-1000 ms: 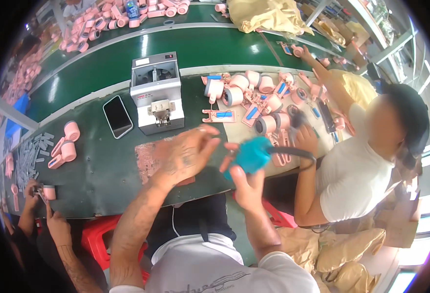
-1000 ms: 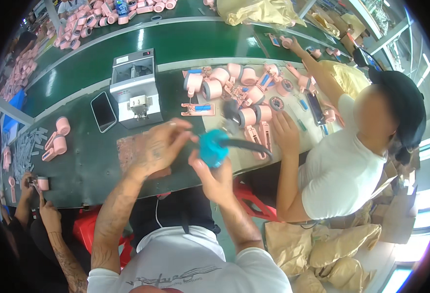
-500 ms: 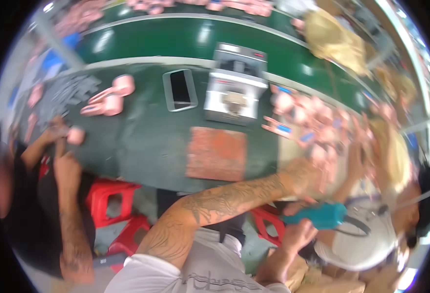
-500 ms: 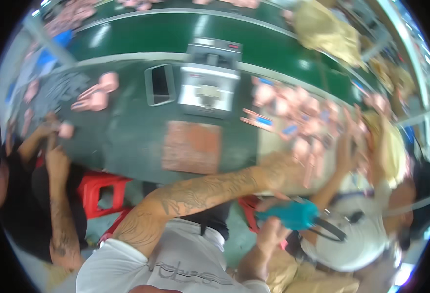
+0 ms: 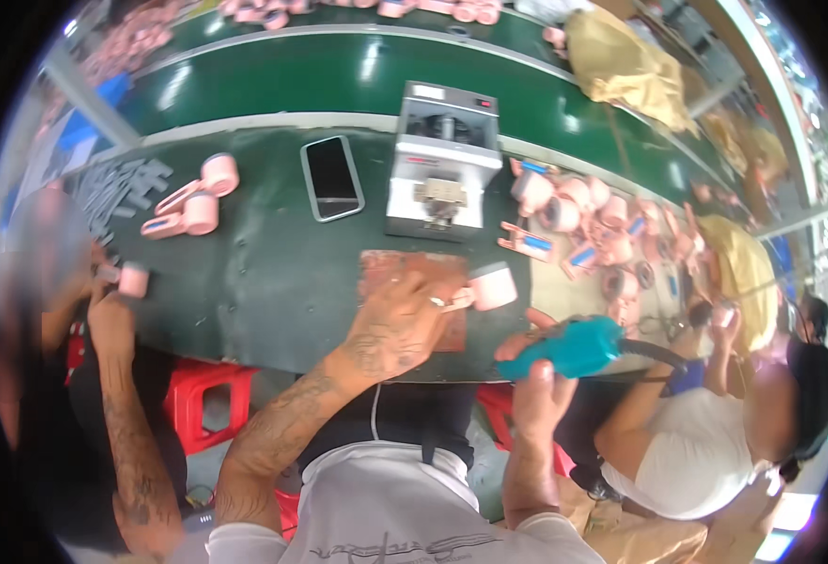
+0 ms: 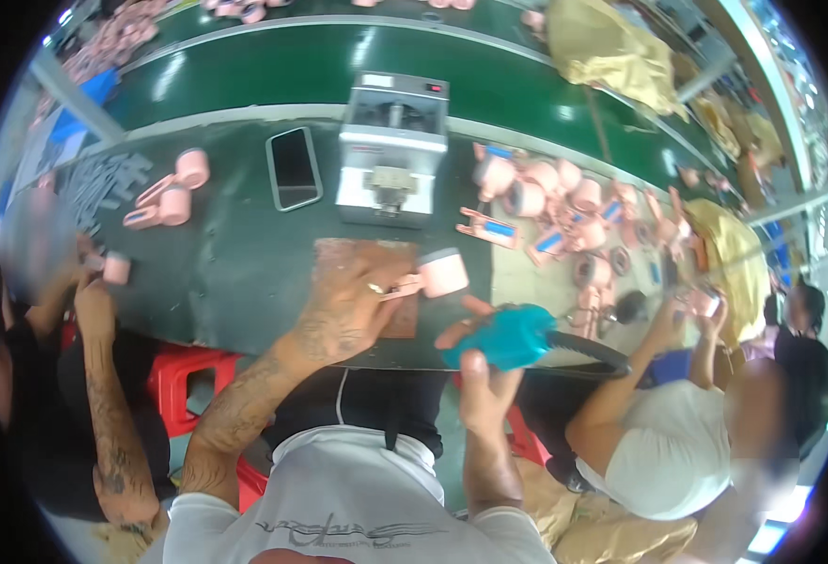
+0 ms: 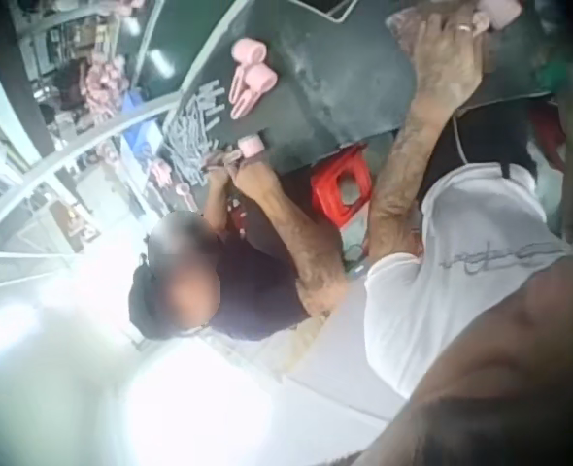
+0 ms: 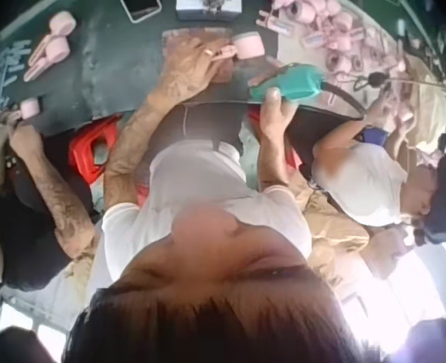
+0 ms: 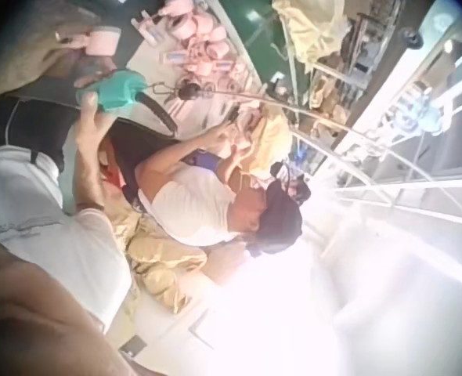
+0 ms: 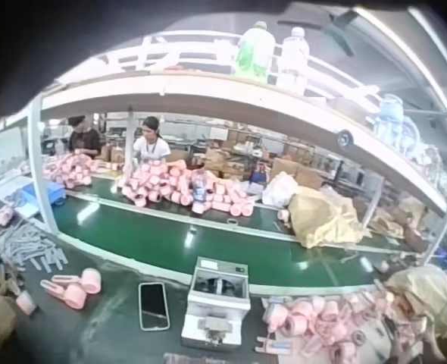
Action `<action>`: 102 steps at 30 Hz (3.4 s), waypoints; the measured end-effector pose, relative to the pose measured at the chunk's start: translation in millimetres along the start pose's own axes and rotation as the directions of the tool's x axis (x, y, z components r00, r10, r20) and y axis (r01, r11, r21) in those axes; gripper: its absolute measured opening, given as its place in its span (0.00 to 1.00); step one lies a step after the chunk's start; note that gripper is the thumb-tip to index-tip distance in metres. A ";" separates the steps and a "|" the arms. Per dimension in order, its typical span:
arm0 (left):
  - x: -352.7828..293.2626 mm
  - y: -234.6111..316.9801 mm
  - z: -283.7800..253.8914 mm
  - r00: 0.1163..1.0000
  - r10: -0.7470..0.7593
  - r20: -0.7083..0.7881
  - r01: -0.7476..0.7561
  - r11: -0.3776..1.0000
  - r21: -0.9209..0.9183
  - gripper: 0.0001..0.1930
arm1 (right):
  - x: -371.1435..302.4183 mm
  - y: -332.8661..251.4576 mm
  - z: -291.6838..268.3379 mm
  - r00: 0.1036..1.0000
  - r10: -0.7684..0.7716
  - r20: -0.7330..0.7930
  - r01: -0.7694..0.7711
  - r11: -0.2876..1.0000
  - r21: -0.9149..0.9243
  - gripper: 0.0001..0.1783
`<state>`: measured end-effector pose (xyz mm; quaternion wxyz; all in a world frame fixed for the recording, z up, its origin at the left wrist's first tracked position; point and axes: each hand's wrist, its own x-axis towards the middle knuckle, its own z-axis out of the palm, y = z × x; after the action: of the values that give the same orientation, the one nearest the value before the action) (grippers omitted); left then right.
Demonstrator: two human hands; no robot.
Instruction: Assembling handheld portable fans using an electric screwdriver at an industrial workbench.
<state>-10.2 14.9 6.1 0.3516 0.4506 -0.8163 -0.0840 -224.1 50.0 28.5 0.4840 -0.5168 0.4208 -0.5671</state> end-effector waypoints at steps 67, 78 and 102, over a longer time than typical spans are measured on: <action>4.3 -14.6 3.7 0.969 -0.236 0.068 0.232 0.971 0.062 0.23 | 119.7 17.3 61.9 0.969 -0.196 0.150 0.199 0.980 -0.008 0.37; 10.0 -15.2 4.8 0.973 -0.226 0.040 0.224 0.974 0.041 0.21 | 120.1 27.1 60.3 0.951 -0.239 0.199 0.246 0.969 -0.013 0.32; 1.8 -16.1 3.4 0.982 -0.189 0.006 0.189 0.981 -0.046 0.16 | 167.9 29.9 102.8 0.903 -0.362 0.232 0.365 0.931 0.032 0.26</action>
<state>-2.1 3.5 -2.7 0.3519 0.5176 -0.7680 -0.1361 -118.1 -118.1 40.8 0.4131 -0.6522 0.2605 -0.5798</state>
